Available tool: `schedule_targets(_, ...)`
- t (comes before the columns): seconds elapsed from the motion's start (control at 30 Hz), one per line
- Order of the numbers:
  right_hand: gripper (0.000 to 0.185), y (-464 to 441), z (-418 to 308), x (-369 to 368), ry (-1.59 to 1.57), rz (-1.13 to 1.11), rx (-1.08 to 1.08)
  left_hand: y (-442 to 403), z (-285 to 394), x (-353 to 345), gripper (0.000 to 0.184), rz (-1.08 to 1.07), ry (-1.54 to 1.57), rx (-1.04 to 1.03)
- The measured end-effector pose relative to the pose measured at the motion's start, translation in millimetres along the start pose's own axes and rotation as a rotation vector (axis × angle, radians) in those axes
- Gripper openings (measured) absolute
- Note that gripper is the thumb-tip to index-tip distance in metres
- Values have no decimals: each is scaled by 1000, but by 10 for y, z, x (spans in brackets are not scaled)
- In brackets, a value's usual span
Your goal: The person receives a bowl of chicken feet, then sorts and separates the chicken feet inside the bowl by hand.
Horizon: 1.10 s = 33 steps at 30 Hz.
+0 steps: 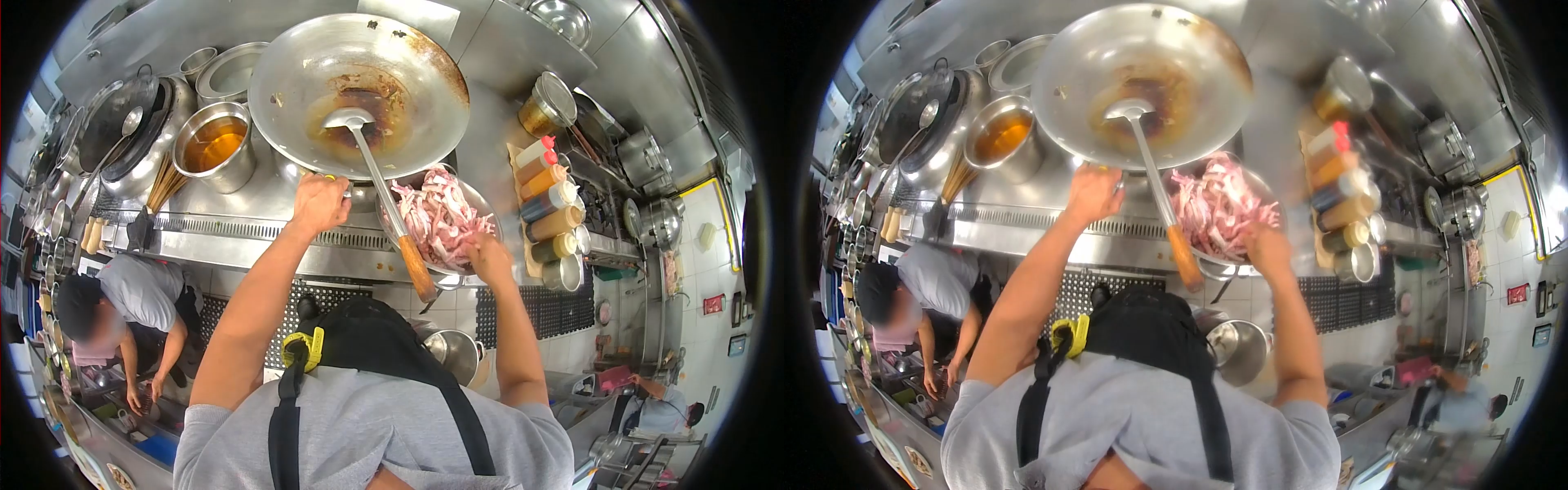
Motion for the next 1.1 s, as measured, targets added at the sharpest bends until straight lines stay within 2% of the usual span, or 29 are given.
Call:
schedule_targets(0.13, 14, -108, -91, 35, -63, 30, 90, 8, -1, 24, 17, -32, -9, 4)
schedule_targets(0.23, 16, -134, -108, 211, -346, 162, 161, 10, -14, 21, 18, -47, -25, 16)
schedule_targets(0.33, 20, -298, -86, 116, -426, 29, 178, 10, 24, -52, 19, -66, -42, 9)
schedule_targets(0.37, 12, -276, -107, 162, -95, -18, 104, 6, 4, -73, 20, -73, -43, 3)
schedule_targets(0.47, 11, -226, -368, 646, -570, -10, -129, -2, -49, -44, 18, -57, -46, 13)
schedule_targets(0.6, 10, -395, -83, 478, -244, 52, 200, -37, -30, -65, 18, -42, -33, -26)
schedule_targets(0.63, 9, -411, -12, 437, -291, 133, 217, -21, -41, -57, 19, -36, -20, -24)
schedule_targets(0.73, 21, -417, 285, 325, -948, 168, 49, 12, -11, -10, 19, -2, 7, -21)
schedule_targets(0.77, 25, -428, 385, 307, -951, 169, 0, 30, -5, -2, 19, -15, -3, -8)
schedule_targets(0.87, 28, -343, 354, 319, -825, -141, -93, -13, -8, 23, 19, -30, -28, -3)
schedule_targets(0.97, 32, -404, 475, 261, -504, -67, -85, -8, -6, -35, 19, -11, -17, -12)
schedule_targets(1.07, 41, -427, 286, 210, -169, 154, 88, 5, -15, -18, 18, 6, -16, -14)
schedule_targets(1.1, 42, -454, 225, 156, -45, 130, 80, 9, -2, 5, 18, 5, -11, -12)
Point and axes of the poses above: each hand's wrist, its own y-axis away from the middle knuckle, its own x-axis out of the back of the hand, z = x × y, the point moved 5 cm from there along -y, towards the middle knuckle, and after that the axes turned 13 degrees about -z, right-handed, at the moved point
